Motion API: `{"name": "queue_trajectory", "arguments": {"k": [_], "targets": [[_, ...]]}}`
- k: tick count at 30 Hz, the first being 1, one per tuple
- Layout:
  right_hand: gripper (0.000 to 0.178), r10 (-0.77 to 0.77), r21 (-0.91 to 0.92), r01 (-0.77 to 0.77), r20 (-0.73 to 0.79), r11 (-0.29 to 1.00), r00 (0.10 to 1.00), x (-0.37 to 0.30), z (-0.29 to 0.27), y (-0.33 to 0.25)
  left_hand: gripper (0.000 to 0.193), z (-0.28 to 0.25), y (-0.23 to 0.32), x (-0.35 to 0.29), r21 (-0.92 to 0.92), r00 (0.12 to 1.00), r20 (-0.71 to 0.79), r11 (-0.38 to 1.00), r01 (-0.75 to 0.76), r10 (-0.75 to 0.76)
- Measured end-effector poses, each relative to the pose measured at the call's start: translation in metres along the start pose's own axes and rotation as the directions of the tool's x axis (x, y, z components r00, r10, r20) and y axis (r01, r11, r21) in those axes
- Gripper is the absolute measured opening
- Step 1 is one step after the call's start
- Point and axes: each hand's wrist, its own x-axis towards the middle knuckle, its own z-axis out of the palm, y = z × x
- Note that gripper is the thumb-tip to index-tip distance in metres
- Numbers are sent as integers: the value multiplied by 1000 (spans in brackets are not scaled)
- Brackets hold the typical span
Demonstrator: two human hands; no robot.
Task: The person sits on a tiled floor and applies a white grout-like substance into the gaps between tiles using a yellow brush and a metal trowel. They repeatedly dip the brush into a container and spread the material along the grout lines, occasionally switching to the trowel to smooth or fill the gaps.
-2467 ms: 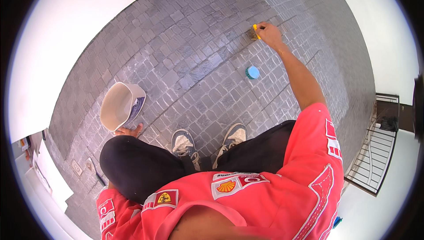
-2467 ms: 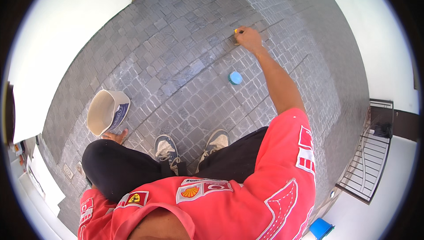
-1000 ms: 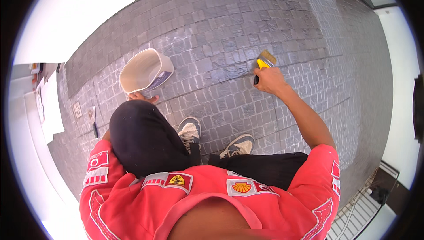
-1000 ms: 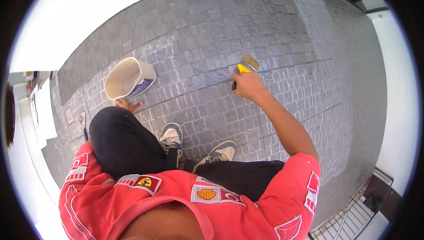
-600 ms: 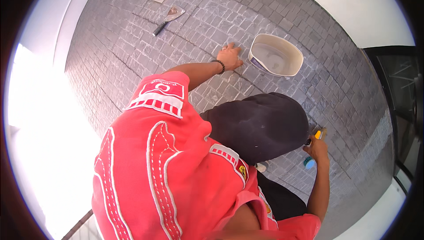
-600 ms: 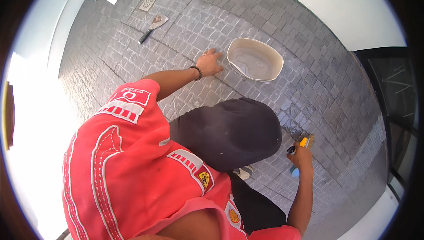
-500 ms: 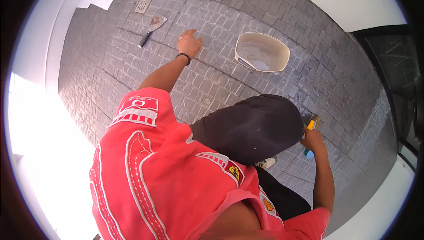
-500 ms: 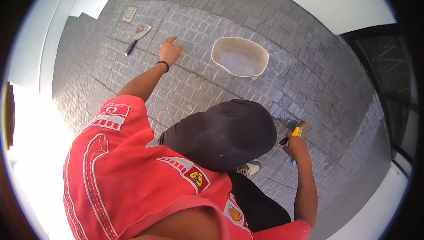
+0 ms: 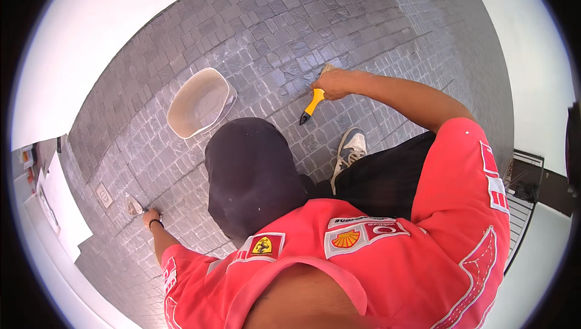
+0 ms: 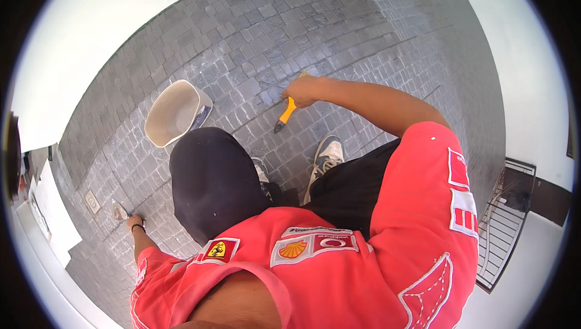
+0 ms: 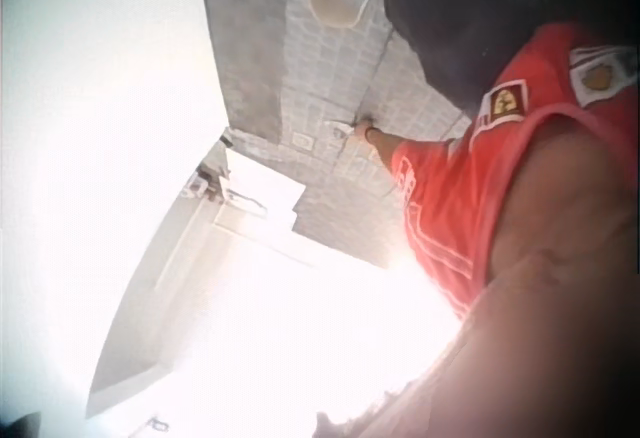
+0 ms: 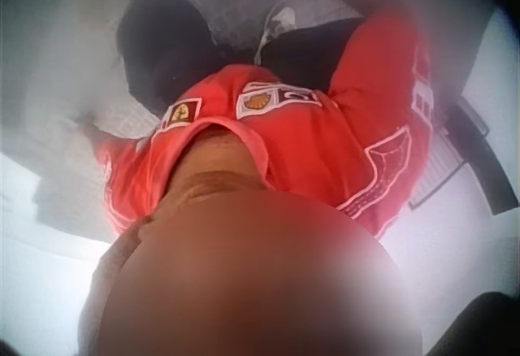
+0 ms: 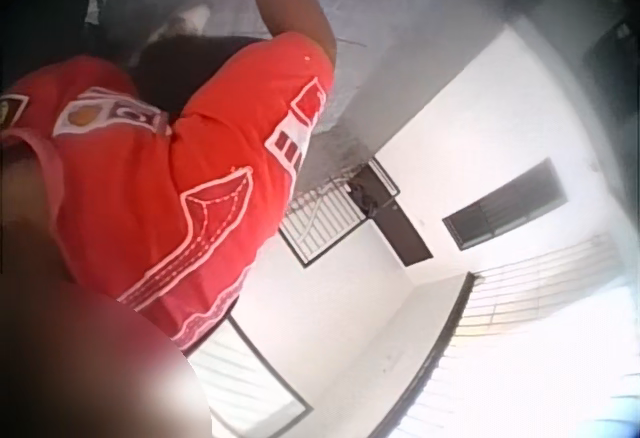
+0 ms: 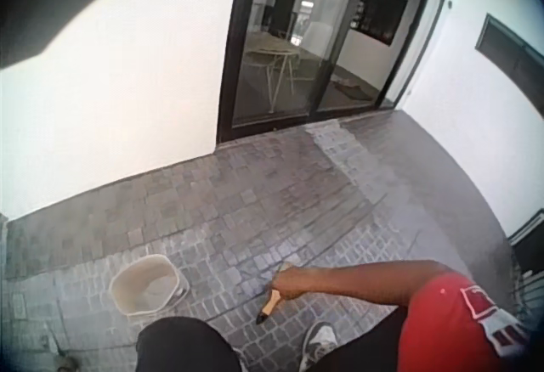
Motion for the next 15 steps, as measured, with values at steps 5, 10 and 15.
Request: {"name": "queue_trajectory", "arguments": {"k": [5,10,15], "targets": [[53,-82,236,163,-321,958,943,-20,-77,-11,34,-87,80,-79,-775,973,-165,589,-229,162],[66,-175,575,486,-512,658,841,-36,-137,-52,40,-267,264,-240,-670,552,-399,178,-721,732],[62,-85,752,643,-638,146,765,-43,-131,-72,50,-311,423,-434,-664,86,-186,-61,-745,979]]}}
